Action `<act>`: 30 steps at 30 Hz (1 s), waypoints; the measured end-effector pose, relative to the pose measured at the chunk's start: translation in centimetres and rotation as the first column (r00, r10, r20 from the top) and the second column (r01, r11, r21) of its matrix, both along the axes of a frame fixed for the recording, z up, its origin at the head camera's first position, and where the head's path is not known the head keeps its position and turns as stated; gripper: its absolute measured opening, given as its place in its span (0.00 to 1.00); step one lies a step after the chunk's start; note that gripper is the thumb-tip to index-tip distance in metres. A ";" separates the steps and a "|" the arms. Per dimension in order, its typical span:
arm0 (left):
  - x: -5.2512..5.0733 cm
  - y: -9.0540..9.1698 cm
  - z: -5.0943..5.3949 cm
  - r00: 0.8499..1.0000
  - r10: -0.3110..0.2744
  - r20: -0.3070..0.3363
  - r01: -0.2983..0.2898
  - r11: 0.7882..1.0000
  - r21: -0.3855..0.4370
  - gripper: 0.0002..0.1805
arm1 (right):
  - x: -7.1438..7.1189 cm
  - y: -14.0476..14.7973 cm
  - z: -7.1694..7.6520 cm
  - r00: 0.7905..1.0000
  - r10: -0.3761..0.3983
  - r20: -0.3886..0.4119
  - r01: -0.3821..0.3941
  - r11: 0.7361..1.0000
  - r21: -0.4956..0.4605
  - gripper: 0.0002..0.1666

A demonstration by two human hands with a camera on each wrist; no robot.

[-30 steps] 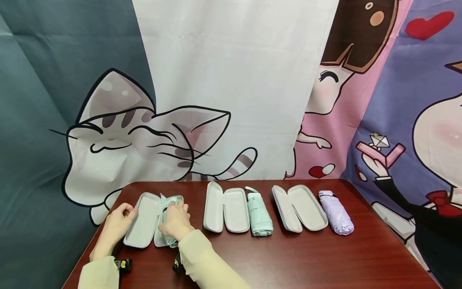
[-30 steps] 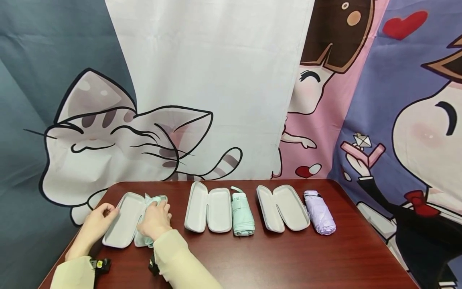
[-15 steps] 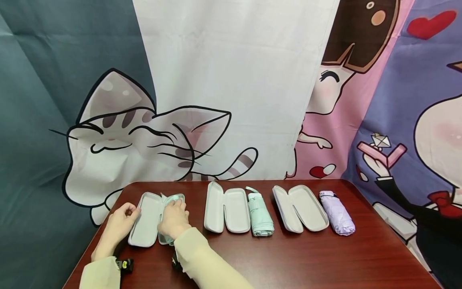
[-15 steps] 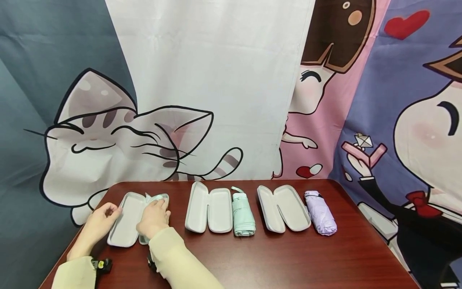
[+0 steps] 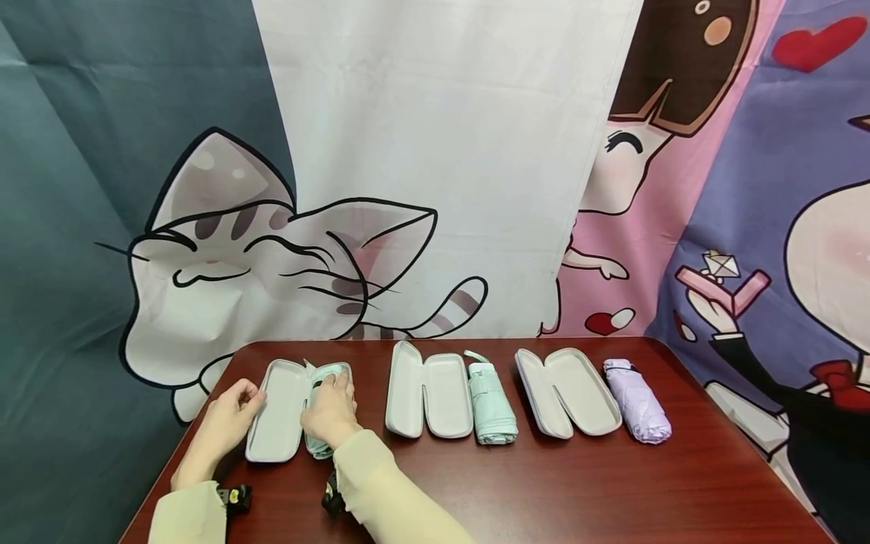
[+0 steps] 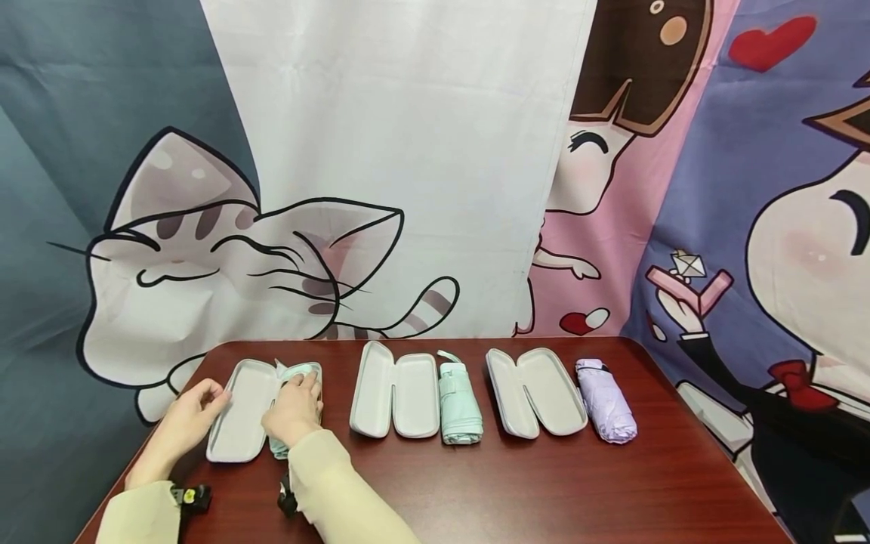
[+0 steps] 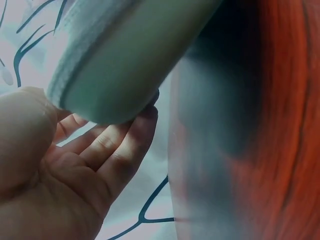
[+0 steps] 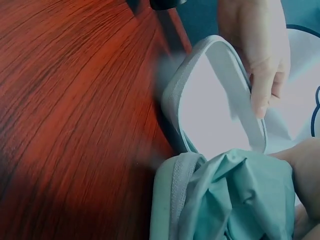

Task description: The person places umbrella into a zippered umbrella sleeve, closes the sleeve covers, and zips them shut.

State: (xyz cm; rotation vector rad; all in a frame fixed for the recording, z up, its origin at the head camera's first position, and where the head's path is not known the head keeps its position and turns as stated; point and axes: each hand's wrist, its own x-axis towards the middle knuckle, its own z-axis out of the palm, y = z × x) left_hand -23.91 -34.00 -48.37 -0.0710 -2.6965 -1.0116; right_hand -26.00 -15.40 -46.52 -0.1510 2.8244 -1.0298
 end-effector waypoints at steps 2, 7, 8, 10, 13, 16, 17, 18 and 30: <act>0.1 0.0 -0.1 1.000 -0.004 0.008 0.004 1.000 -0.003 0.10 | -0.1 -0.1 -0.2 1.000 -0.006 -0.012 0.006 1.000 0.006 0.45; 0.2 0.1 -0.2 1.000 -0.012 0.003 0.012 1.000 -0.007 0.10 | -0.3 -0.2 -0.7 0.999 -0.023 -0.035 0.024 0.999 0.025 0.45; 0.3 0.1 -0.2 1.000 -0.012 -0.001 0.012 1.000 -0.007 0.09 | -0.4 -0.2 -0.7 0.999 -0.026 -0.034 0.026 0.999 0.019 0.45; 0.3 0.1 -0.2 1.000 -0.012 -0.008 0.012 1.000 -0.009 0.09 | -0.4 -0.1 -0.5 0.999 -0.029 -0.029 0.028 1.000 -0.005 0.45; 0.3 0.1 -0.2 1.000 -0.015 -0.012 0.015 1.000 -0.006 0.09 | -0.5 0.1 -0.2 0.999 -0.034 -0.012 0.033 0.998 -0.048 0.43; 0.3 0.1 -0.1 1.000 -0.014 -0.017 0.014 1.000 -0.003 0.09 | -0.6 0.3 0.0 0.999 -0.036 0.006 0.037 0.996 -0.086 0.41; 0.2 0.1 0.0 1.000 -0.013 -0.020 0.013 1.000 -0.001 0.09 | -0.7 0.3 0.0 0.999 -0.035 0.013 0.037 0.995 -0.094 0.41; 0.2 0.1 0.0 1.000 -0.013 -0.021 0.013 1.000 0.000 0.09 | -0.7 0.4 0.0 0.999 -0.034 0.015 0.035 0.994 -0.104 0.41; 0.0 0.0 0.2 0.999 -0.011 -0.033 0.011 1.000 -0.005 0.09 | -1.3 0.3 -2.2 0.991 0.089 -0.101 -0.091 0.996 -0.009 0.41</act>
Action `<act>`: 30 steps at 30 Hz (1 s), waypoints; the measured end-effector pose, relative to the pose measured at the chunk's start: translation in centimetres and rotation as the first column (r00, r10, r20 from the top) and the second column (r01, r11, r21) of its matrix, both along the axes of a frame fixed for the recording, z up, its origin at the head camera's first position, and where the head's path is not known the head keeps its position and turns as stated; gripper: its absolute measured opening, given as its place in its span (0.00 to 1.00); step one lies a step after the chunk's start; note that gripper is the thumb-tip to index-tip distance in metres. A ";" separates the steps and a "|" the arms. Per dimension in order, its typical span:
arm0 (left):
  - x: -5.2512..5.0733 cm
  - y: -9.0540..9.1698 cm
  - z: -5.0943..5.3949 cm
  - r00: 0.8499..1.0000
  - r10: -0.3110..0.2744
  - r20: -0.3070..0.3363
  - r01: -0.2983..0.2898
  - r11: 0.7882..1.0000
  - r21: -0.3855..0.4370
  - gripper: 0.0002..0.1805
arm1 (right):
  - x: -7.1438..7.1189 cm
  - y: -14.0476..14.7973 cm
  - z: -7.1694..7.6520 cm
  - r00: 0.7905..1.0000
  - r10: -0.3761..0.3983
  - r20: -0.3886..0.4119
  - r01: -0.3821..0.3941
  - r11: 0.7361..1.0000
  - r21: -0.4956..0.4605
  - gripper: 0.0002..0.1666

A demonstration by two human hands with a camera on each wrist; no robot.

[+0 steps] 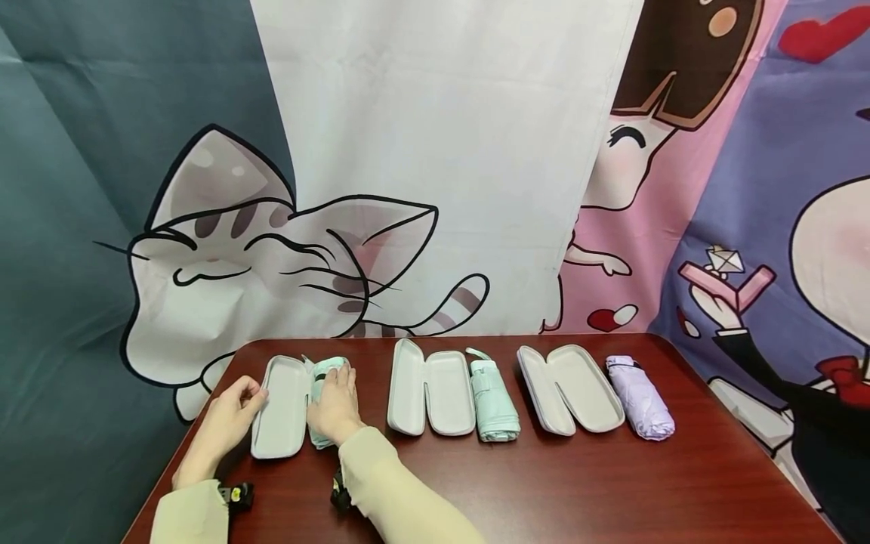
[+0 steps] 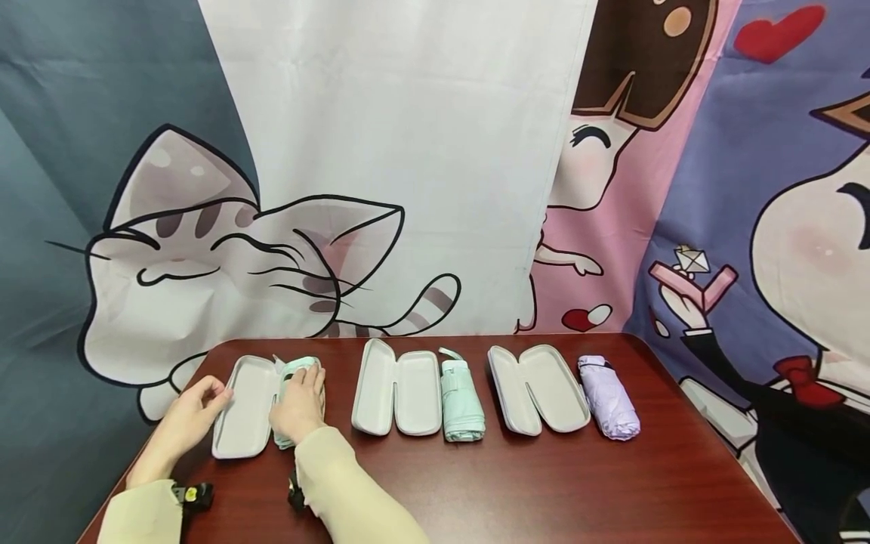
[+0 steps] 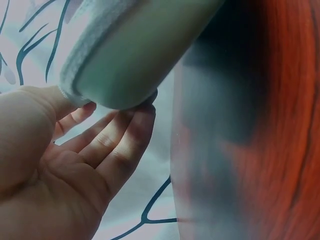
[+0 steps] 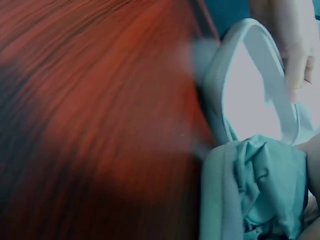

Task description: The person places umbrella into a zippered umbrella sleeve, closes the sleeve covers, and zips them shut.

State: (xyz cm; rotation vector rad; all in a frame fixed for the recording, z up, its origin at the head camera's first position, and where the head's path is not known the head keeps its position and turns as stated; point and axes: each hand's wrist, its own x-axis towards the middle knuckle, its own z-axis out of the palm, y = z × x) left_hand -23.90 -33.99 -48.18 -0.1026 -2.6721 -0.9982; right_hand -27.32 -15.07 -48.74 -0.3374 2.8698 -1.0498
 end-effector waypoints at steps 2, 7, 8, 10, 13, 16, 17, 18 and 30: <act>0.0 0.0 0.0 1.000 0.002 -0.001 -0.002 1.000 0.000 0.09 | 0.0 -0.1 -0.3 1.000 0.002 -0.012 -0.001 1.000 0.013 0.41; 0.0 0.2 0.0 1.000 0.012 0.005 -0.012 1.000 -0.008 0.10 | 0.2 -0.1 -0.6 1.000 0.002 -0.026 -0.001 0.999 0.044 0.42; -0.1 0.2 0.0 1.000 0.014 0.006 -0.014 1.000 -0.007 0.10 | 0.3 -0.1 -0.6 1.000 0.002 -0.023 -0.001 0.999 0.046 0.42; -0.2 0.3 0.0 1.000 0.016 0.009 -0.016 1.000 -0.005 0.10 | 0.4 0.1 -0.5 1.000 0.003 -0.017 -0.003 1.000 0.024 0.43; -0.3 0.4 0.0 1.000 0.023 0.017 -0.023 1.000 -0.003 0.11 | 0.6 0.7 -0.1 1.000 0.018 0.014 -0.017 0.998 -0.055 0.43; -0.3 0.4 0.1 0.999 0.031 0.020 -0.031 1.000 -0.001 0.12 | 0.7 1.5 0.5 0.999 0.033 0.021 -0.030 0.989 -0.147 0.40; -0.3 0.4 0.1 0.999 0.034 0.020 -0.034 0.999 -0.002 0.13 | 0.8 1.7 0.7 0.999 0.030 0.014 -0.027 0.984 -0.175 0.37; -0.2 0.4 0.1 0.999 0.036 0.021 -0.036 0.999 0.000 0.13 | 0.8 1.9 0.9 1.000 0.024 0.001 -0.023 0.980 -0.197 0.34; -0.2 0.7 0.2 0.999 0.032 0.042 -0.033 0.999 0.007 0.14 | 1.3 3.4 -0.4 0.979 -0.196 -0.061 0.154 0.897 -0.413 0.24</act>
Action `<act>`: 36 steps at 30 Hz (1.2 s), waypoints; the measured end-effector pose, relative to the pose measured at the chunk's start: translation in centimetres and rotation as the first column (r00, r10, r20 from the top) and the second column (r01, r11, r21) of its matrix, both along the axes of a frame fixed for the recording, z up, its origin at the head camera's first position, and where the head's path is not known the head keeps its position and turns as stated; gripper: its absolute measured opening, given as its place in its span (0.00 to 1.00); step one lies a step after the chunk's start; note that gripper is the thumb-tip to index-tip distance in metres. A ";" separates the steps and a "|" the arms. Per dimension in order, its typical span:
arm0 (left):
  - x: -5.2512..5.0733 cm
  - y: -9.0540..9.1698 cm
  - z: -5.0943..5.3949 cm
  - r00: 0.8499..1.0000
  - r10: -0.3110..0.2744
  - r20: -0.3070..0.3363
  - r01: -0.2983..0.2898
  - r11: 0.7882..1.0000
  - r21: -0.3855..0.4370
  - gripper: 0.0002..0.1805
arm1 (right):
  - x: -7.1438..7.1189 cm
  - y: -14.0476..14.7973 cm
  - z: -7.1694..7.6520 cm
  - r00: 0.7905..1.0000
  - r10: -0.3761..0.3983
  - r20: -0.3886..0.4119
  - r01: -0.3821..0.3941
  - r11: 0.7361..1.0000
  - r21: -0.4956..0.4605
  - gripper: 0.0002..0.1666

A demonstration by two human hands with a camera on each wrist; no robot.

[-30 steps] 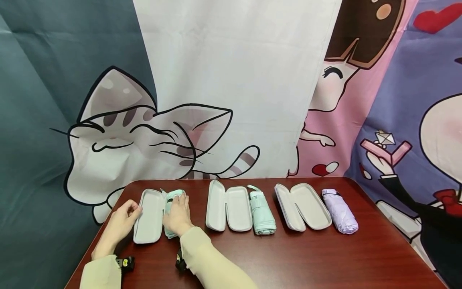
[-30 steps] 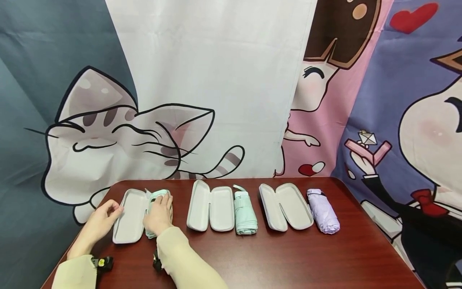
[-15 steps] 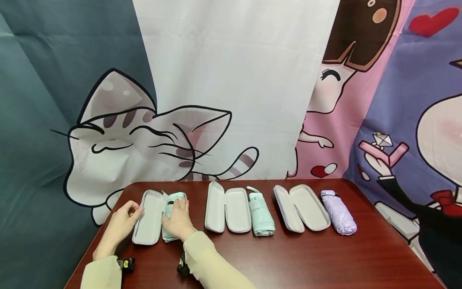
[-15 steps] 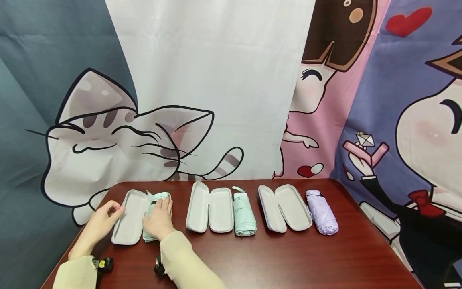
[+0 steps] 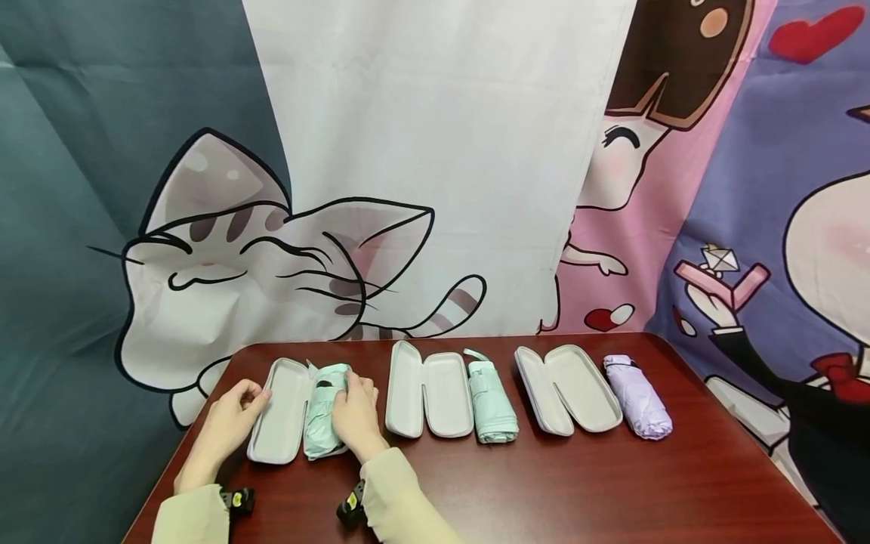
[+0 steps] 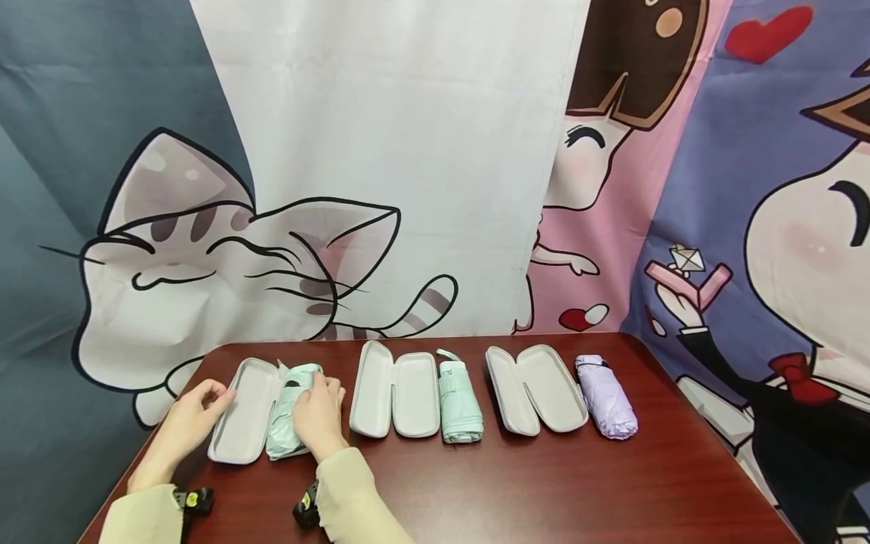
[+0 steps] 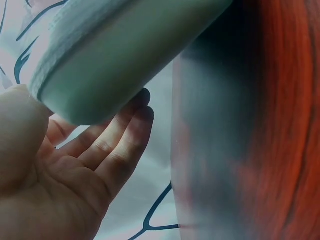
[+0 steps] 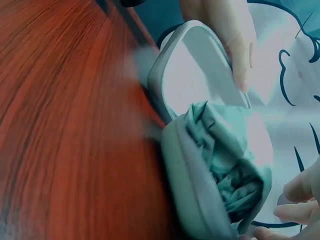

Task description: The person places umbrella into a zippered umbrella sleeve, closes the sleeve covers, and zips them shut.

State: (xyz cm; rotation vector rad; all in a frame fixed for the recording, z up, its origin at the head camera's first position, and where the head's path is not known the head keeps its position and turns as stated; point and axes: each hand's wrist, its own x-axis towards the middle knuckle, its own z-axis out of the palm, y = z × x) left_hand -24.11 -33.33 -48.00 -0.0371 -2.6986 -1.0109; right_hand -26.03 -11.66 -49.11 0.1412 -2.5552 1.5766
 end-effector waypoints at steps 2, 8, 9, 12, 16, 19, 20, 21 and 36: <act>0.0 0.0 0.0 1.000 0.007 0.011 -0.007 1.000 0.001 0.15 | -0.1 0.2 -0.4 1.000 -0.019 0.005 0.019 1.000 -0.024 0.24; 0.0 0.1 0.0 0.998 -0.001 0.068 -0.001 0.999 0.040 0.22 | -0.6 1.0 -1.9 0.999 0.013 0.049 -0.010 0.999 -0.052 0.27; 0.0 0.1 0.0 0.997 -0.008 0.079 0.004 0.999 0.051 0.24 | -0.7 1.1 -2.1 0.999 0.022 0.047 -0.020 0.999 -0.047 0.27; 0.0 0.2 0.0 0.993 -0.028 0.111 0.020 0.997 0.078 0.29 | -0.7 1.5 -2.5 0.999 0.035 0.024 -0.034 0.999 -0.033 0.24; 0.0 0.1 -0.2 0.989 -0.056 0.135 0.044 0.995 0.094 0.30 | -0.7 1.6 -2.9 0.999 0.041 0.008 -0.041 0.999 -0.010 0.18; -0.2 0.0 -0.4 0.984 -0.093 0.155 0.068 0.985 0.156 0.30 | -0.7 1.6 -3.0 0.999 0.031 -0.020 -0.031 0.999 0.009 0.16; -0.2 -0.1 -0.4 0.981 -0.106 0.162 0.075 0.980 0.186 0.31 | -0.8 1.6 -3.1 0.999 0.024 -0.040 -0.023 1.000 0.021 0.16; -0.3 -0.1 -0.4 0.978 -0.119 0.169 0.080 0.972 0.221 0.32 | -0.8 1.6 -3.1 0.998 0.016 -0.056 -0.015 1.000 0.025 0.17; -0.6 2.2 -0.3 0.913 -0.279 0.298 0.069 0.825 0.561 0.38 | 0.0 1.8 -2.7 0.996 0.036 -0.086 -0.035 0.999 0.008 0.17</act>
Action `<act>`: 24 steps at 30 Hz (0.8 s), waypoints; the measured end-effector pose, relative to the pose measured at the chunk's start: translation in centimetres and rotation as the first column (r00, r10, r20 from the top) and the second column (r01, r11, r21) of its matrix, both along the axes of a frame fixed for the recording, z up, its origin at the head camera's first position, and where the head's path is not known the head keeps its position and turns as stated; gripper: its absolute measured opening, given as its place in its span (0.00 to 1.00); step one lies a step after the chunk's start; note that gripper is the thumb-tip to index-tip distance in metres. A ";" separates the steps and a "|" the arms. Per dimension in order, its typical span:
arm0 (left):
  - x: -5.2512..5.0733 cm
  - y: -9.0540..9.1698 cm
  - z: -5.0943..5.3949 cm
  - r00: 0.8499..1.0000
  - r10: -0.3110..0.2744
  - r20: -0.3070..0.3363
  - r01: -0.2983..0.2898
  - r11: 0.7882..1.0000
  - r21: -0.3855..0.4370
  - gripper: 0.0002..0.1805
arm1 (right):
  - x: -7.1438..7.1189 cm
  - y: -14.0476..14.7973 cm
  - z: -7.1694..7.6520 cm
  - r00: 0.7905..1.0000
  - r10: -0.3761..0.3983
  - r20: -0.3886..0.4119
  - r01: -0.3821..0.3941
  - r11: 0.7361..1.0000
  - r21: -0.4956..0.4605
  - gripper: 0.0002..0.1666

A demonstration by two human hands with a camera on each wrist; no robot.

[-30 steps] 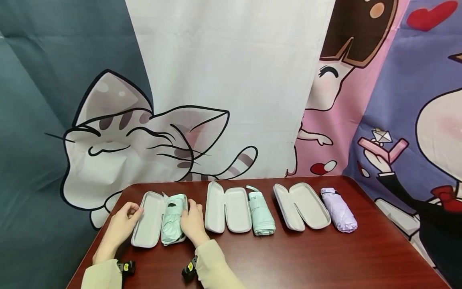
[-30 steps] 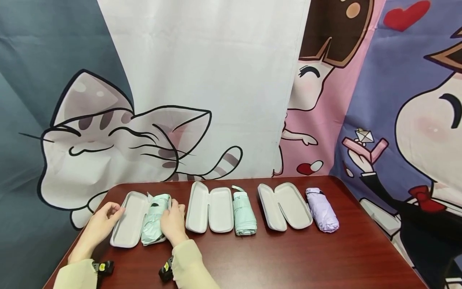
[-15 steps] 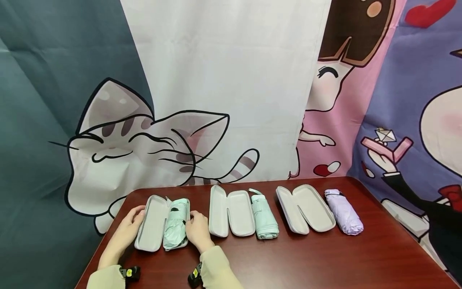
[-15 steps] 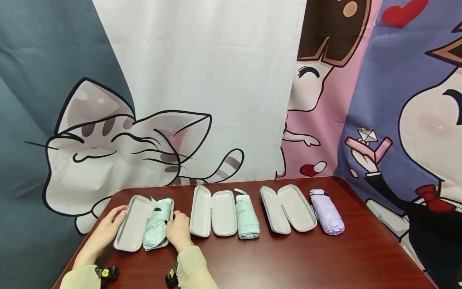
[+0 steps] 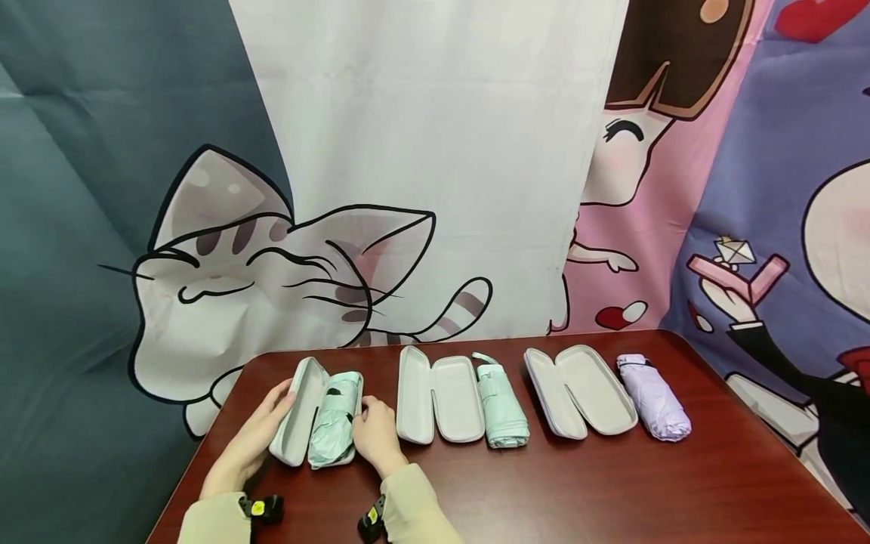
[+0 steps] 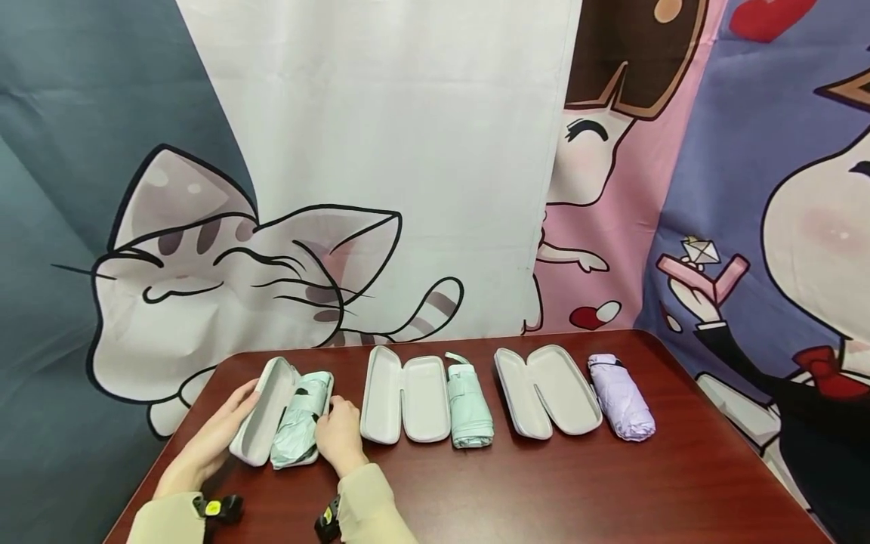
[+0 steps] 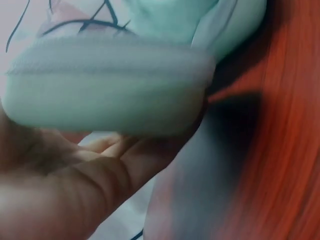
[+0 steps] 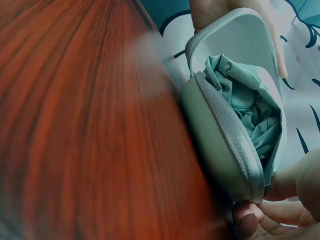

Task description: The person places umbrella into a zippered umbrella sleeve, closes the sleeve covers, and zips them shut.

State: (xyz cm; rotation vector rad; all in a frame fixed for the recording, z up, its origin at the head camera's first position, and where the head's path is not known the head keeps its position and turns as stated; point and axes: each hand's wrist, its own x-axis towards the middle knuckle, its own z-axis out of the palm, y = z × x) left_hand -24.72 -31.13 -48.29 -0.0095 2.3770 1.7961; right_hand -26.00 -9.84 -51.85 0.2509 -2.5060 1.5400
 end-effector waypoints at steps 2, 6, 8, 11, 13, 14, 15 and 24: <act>-0.1 0.6 0.1 1.000 0.004 0.006 -0.004 1.000 -0.007 0.38 | 0.0 0.0 -0.1 1.000 -0.005 0.001 0.005 1.000 0.003 0.17; -0.3 1.4 0.3 1.000 0.002 0.000 -0.002 0.999 -0.040 0.40 | -0.1 0.0 -0.2 1.000 -0.005 0.013 0.005 1.000 0.004 0.17; -0.3 1.7 0.4 1.000 -0.008 -0.011 0.007 0.999 -0.046 0.40 | -0.2 0.0 -0.3 1.000 -0.006 0.011 0.006 1.000 0.003 0.17; -0.4 2.2 0.6 0.999 -0.015 -0.029 0.014 0.999 -0.045 0.40 | -0.4 0.0 -0.4 1.000 -0.008 0.007 0.008 1.000 0.004 0.17; -0.4 2.6 0.7 0.999 -0.017 -0.032 0.015 0.999 -0.039 0.39 | -0.5 0.0 -0.5 1.000 -0.005 0.003 0.005 1.000 0.003 0.17; -0.4 2.8 0.7 0.999 -0.018 -0.034 0.017 0.999 -0.036 0.38 | -0.5 0.0 -0.5 1.000 -0.004 0.004 0.004 1.000 0.004 0.17; -0.4 3.0 0.7 0.999 -0.018 -0.031 0.017 0.999 -0.033 0.38 | -0.5 0.0 -0.6 1.000 -0.004 0.007 0.004 1.000 0.004 0.17; -0.5 4.6 0.9 1.000 -0.010 -0.024 0.007 0.993 -0.119 0.39 | -0.6 0.0 -0.8 0.999 -0.001 0.039 0.002 1.000 -0.008 0.17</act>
